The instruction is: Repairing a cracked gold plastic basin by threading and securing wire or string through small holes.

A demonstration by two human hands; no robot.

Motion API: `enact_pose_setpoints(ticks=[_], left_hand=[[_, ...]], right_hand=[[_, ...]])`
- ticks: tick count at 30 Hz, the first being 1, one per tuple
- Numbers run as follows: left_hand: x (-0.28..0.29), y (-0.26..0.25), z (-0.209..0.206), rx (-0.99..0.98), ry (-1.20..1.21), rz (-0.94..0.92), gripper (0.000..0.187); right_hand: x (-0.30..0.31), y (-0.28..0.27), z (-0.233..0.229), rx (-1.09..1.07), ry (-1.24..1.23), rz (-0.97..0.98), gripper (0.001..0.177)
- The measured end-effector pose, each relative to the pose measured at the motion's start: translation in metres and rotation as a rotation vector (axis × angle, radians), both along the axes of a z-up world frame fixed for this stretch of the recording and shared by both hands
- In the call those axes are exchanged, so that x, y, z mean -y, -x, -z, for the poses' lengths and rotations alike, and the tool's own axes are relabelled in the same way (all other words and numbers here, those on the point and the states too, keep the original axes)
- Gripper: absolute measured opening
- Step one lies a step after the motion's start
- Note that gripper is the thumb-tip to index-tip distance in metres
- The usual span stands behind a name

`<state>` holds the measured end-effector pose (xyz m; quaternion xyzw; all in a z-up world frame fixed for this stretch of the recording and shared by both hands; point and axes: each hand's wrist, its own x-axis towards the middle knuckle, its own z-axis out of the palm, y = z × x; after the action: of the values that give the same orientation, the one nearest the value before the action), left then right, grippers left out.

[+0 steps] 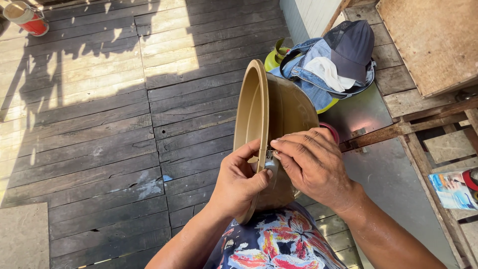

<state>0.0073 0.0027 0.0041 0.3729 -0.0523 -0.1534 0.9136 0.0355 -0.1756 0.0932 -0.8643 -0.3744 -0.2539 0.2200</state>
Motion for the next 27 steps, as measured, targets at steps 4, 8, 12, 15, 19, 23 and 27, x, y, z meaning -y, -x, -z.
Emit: enact_pose_setpoints(ticks=[4, 8, 12, 15, 19, 23, 27], left_hand=[[0.004, -0.002, 0.001, -0.025, -0.007, -0.017, 0.063], [0.006, -0.006, 0.002, -0.005, -0.012, -0.013, 0.061], [0.012, -0.024, -0.007, -0.021, -0.002, -0.138, 0.061], [0.018, -0.035, -0.015, 0.054, -0.006, -0.288, 0.059], [0.029, -0.038, -0.035, 0.129, 0.113, -0.404, 0.059], [0.024, -0.044, -0.042, 0.212, 0.194, -0.331, 0.063], [0.011, -0.048, -0.047, 0.165, 0.224, -0.292, 0.054]], right_hand=[[0.005, -0.003, 0.001, 0.002, 0.016, 0.0, 0.02], [0.01, -0.006, 0.01, -0.026, 0.004, 0.037, 0.021], [0.006, 0.005, 0.005, -0.055, -0.04, 0.066, 0.034], [-0.002, 0.019, 0.008, -0.054, -0.087, 0.078, 0.056], [-0.005, 0.029, 0.011, -0.037, 0.005, 0.121, 0.069], [0.012, 0.017, 0.015, -0.084, -0.016, 0.183, 0.054], [0.025, -0.006, -0.006, -0.071, -0.061, 0.226, 0.053]])
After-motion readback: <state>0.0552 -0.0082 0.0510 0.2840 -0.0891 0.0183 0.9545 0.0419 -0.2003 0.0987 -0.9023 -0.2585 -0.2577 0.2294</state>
